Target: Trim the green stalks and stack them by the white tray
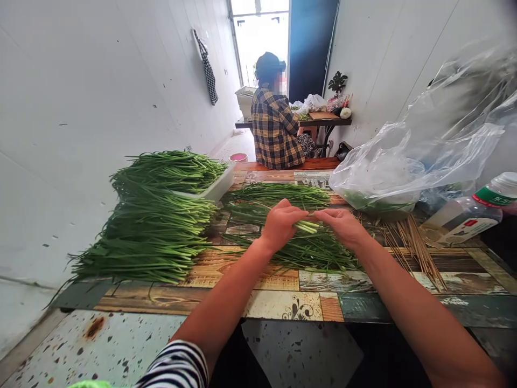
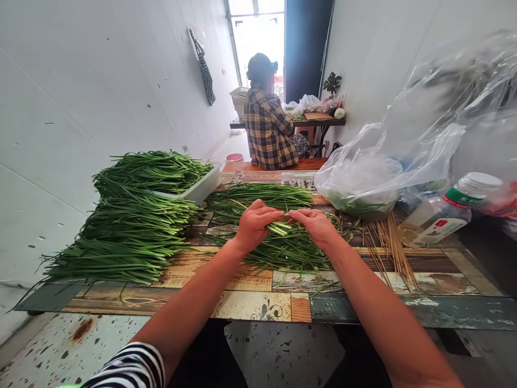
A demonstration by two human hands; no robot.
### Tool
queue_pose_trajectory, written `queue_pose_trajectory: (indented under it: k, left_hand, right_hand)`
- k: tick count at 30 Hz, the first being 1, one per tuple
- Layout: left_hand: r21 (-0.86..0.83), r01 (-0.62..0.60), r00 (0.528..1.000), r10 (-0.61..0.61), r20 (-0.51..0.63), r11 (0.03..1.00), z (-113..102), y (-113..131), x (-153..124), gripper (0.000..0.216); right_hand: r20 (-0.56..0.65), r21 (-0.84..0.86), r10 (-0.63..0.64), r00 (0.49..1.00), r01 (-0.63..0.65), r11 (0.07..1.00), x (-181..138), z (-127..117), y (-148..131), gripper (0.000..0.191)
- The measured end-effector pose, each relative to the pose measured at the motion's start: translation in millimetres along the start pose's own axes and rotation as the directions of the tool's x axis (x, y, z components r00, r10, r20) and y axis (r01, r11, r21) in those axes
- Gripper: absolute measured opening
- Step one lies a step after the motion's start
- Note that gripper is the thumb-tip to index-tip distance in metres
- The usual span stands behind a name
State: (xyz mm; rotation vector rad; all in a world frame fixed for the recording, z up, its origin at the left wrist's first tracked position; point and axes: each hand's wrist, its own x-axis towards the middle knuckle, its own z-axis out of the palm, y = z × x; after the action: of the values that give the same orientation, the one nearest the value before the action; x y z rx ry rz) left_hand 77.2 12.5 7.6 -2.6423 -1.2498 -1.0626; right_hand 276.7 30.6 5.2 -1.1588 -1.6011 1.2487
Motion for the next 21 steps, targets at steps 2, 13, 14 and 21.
queue_pose_trajectory:
  k: [2,13,14,21]
  left_hand:
    - [0.099,-0.045,0.999,0.046,-0.007,0.994,0,2,-1,0.032]
    - [0.228,0.041,0.998,-0.031,-0.048,0.973,3,2,-1,0.026]
    - [0.234,0.064,0.996,-0.049,-0.069,0.970,4,0,-1,0.028]
    - [0.068,0.264,0.949,-0.246,-0.198,0.962,6,-5,-2,0.039]
  right_hand:
    - [-0.012,0.170,0.053,0.999,-0.051,0.984,3,-2,4,0.038]
    - [-0.463,0.057,0.034,0.885,-0.009,0.998,20,-41,16,0.045]
    - [-0.465,-0.041,-0.002,0.885,-0.019,0.999,19,-43,15,0.045]
    - [-0.255,-0.666,-0.171,0.952,-0.044,0.745,40,-32,16,0.012]
